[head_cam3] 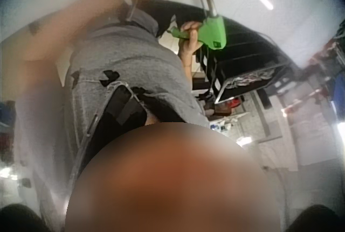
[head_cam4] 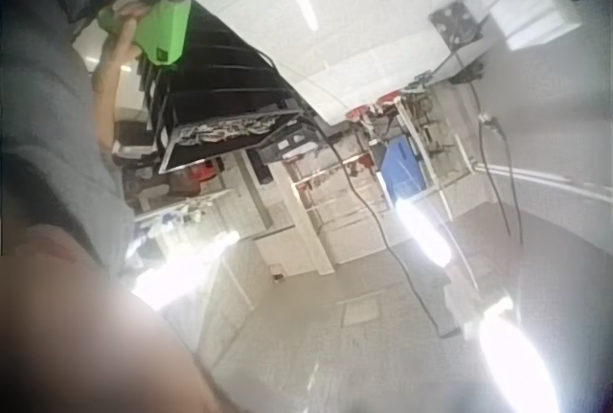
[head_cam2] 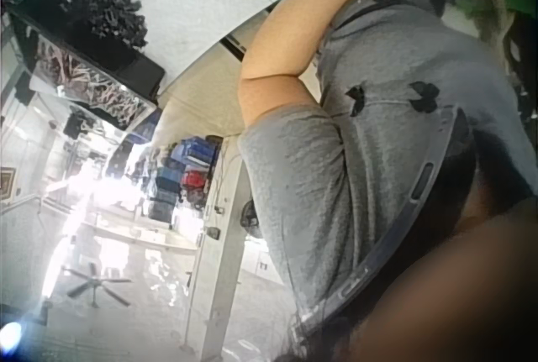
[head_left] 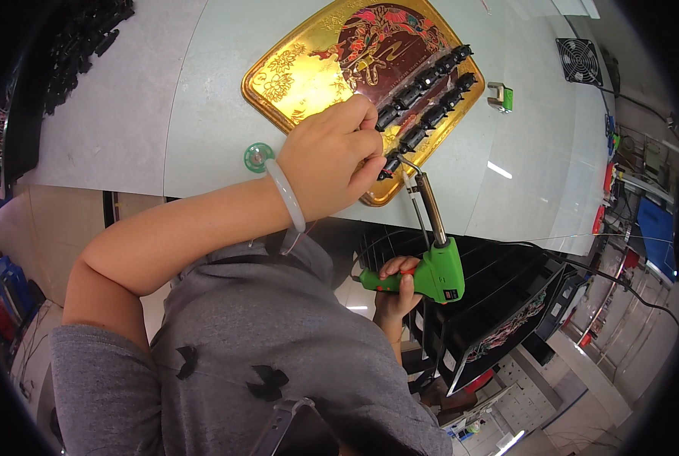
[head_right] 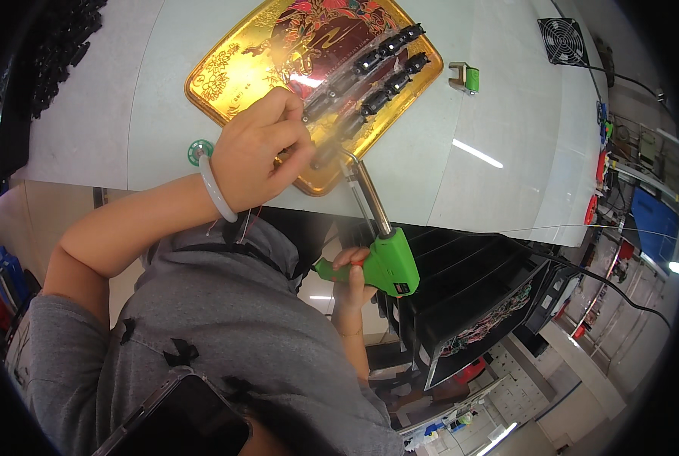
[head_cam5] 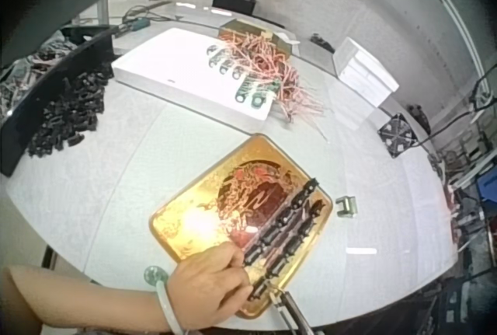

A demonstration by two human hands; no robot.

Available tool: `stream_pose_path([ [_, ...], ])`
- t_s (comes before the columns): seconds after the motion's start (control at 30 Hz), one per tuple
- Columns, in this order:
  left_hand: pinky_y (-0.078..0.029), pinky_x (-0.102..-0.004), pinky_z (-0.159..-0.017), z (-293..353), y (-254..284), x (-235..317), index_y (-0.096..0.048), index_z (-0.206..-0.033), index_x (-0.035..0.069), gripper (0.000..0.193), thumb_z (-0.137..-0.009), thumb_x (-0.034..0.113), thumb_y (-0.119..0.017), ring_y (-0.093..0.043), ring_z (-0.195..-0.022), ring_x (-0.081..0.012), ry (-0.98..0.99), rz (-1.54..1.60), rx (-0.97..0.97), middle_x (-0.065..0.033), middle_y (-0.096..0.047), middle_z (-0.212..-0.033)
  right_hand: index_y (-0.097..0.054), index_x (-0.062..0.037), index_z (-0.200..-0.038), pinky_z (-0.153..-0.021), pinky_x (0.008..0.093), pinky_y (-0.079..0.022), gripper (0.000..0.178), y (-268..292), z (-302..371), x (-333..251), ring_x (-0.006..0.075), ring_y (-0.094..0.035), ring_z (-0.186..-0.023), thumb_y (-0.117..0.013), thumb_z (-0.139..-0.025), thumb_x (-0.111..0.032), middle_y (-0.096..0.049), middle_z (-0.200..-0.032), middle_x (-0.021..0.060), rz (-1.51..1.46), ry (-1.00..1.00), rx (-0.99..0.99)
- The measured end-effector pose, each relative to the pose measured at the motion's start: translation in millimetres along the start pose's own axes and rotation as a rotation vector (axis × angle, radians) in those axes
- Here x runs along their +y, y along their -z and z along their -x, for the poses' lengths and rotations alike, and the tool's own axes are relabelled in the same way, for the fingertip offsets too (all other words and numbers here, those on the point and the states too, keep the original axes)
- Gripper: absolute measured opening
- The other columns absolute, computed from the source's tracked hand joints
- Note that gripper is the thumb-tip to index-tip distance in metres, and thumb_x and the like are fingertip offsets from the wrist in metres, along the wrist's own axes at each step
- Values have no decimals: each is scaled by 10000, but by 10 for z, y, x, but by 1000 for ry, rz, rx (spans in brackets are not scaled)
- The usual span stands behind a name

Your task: Manually assemble and solder components onto circuit board modules.

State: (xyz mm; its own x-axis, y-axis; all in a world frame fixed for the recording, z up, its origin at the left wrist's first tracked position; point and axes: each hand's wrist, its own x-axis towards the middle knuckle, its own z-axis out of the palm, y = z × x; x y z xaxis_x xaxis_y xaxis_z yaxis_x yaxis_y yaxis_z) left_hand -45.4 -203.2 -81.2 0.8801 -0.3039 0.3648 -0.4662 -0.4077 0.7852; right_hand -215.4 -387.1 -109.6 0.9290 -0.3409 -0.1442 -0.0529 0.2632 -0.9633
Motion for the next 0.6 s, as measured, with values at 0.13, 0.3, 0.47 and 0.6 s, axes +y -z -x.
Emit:
stream_pose_path([
  [0.13,-422,-302,-596,1,-2,2,-532,-680,36,85,-701,74,-606,-500,-685,-228,7,2,-4,-76,-446,-791,-434,-8,-876,-541,257,-394,212,-7,3,-12,165,-441,-596,-535,-795,-176,-462,-702,103,-31,-19,8],
  [0.3,-425,-326,-598,3,-19,-11,-525,-635,24,124,-678,92,-619,-506,-701,-230,6,14,7,-70,-448,-801,-455,23,-941,-508,268,-392,291,39,16,-44,176,-484,-590,-573,-793,-198,-503,-680,119,-65,-24,30],
  [0.47,-423,-326,-592,2,-16,-7,-524,-627,23,120,-674,83,-617,-506,-684,-230,-11,11,28,-70,-448,-795,-459,43,-993,-471,254,-372,361,9,30,-122,174,-480,-558,-575,-786,-230,-499,-638,113,-14,-27,53],
  [0.6,-421,-326,-587,7,-13,-10,-524,-623,24,120,-672,80,-618,-505,-674,-231,-19,11,41,-70,-449,-793,-459,48,-1007,-465,253,-366,377,-15,40,-149,172,-477,-553,-577,-781,-230,-500,-636,112,5,-35,72],
])
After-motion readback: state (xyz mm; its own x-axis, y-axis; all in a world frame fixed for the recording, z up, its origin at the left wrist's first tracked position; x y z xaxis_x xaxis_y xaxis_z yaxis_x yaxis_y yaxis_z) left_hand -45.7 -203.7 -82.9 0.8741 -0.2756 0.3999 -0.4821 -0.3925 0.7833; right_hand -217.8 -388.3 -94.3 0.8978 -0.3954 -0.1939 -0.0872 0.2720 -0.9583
